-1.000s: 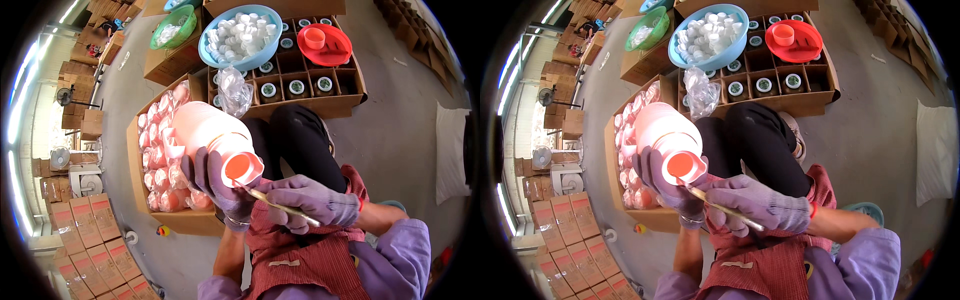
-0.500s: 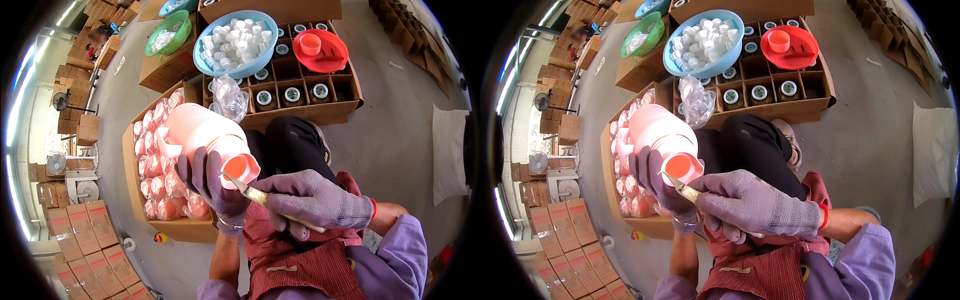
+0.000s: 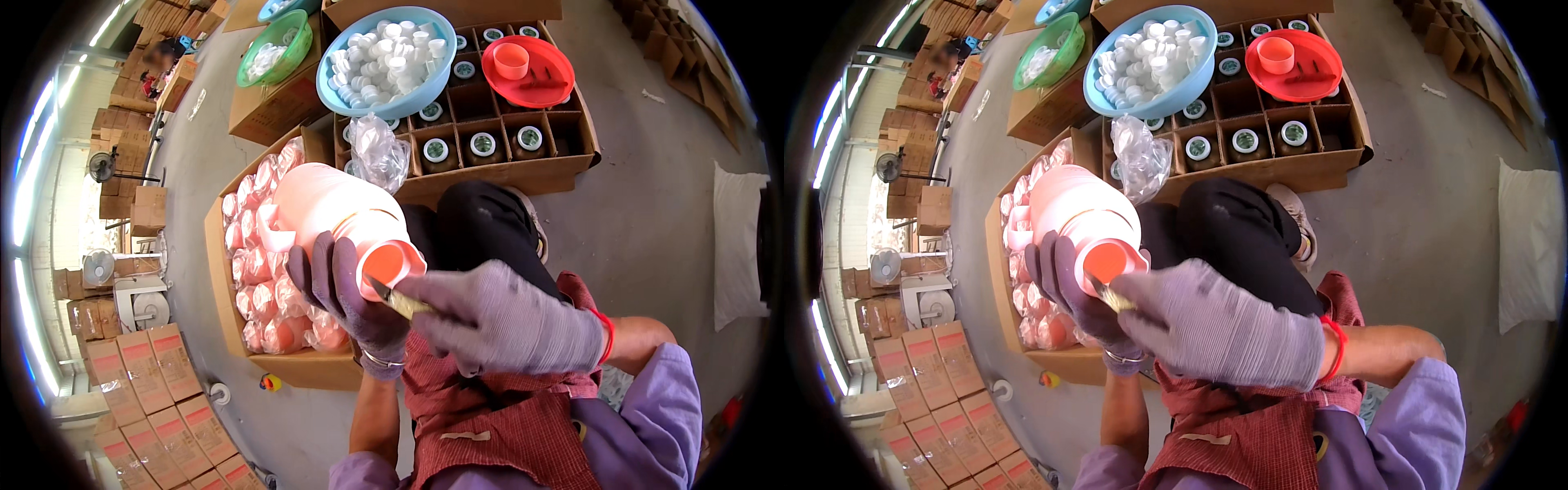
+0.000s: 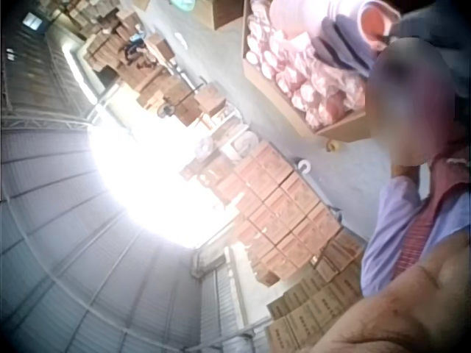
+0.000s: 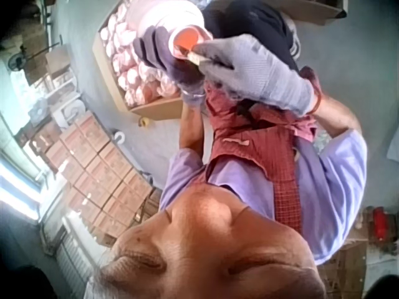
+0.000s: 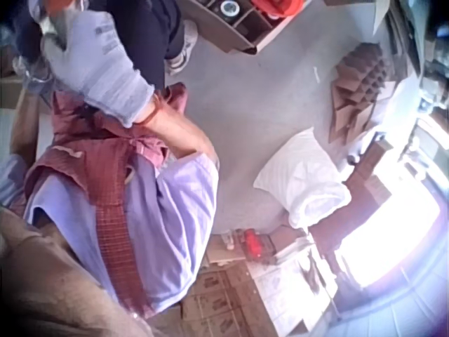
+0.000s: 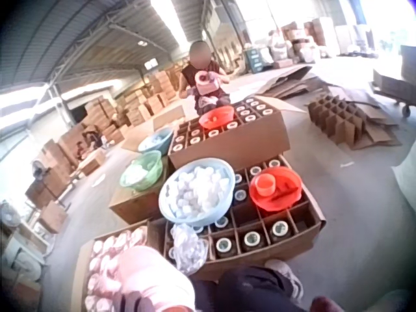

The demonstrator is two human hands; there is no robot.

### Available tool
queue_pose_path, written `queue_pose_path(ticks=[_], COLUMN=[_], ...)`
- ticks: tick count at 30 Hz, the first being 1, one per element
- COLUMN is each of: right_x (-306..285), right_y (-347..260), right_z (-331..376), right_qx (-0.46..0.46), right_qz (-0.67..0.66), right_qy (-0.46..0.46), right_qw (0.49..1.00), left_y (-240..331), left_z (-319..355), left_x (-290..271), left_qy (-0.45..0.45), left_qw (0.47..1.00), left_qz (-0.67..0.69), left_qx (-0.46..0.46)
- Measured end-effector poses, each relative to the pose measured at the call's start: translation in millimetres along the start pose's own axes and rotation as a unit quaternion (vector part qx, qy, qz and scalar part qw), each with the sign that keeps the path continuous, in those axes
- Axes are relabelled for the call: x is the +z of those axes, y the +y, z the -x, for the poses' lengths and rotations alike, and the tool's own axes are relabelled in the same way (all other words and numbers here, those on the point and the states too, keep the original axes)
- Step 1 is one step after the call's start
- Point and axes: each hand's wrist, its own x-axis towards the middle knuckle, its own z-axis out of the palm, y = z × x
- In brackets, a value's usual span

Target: The person assembles pink kettles by inserting internal components, applying sealant to the rim with a brush, and screwing on white lids. The person works one at a time, placing finished units into a cardboard box.

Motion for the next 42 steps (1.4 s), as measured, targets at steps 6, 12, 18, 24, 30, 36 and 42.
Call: queue_pose_path(ticks=[6,12,18,24,30,36,42], right_x=[-1.8,-90.7,-275.8,-278.1,-235.3,-175.0,-66.3], right_y=[7.7,63.0,247.0,271.2,258.2,230.2,65.4], right_z=[8.6,-20.2,-72.5,-86.5,-51.7,-57.6,-7.8], right_qx=[-0.056,0.037,0.257,0.072,0.105,0.091,-0.172], right_qz=[0.331,0.219,0.037,0.072,0.222,0.095,-0.196], right_qy=[0.018,0.253,0.418,0.495,0.386,0.33,0.255], right_qw=[0.942,0.942,0.871,0.863,0.889,0.935,0.931], left_y=[2.7,-22.7,-34.4,-26.5,-49.4,-43.9,-31.3], left_z=[-10.2,-24.6,-28.3,-29.8,-22.5,-14.1,55.0], left_x=[7.0,-15.7,-16.3,-7.9,-26.6,-21.4,-28.0], left_qy=[0.009,-0.001,0.178,0.199,0.063,0.059,-0.182], left_qw=[0.997,0.968,0.692,0.794,0.879,0.77,0.924], left_qz=[0.048,0.153,0.618,0.457,0.413,0.527,0.18], left_qx=[-0.051,-0.198,-0.327,-0.349,-0.228,-0.356,-0.285])
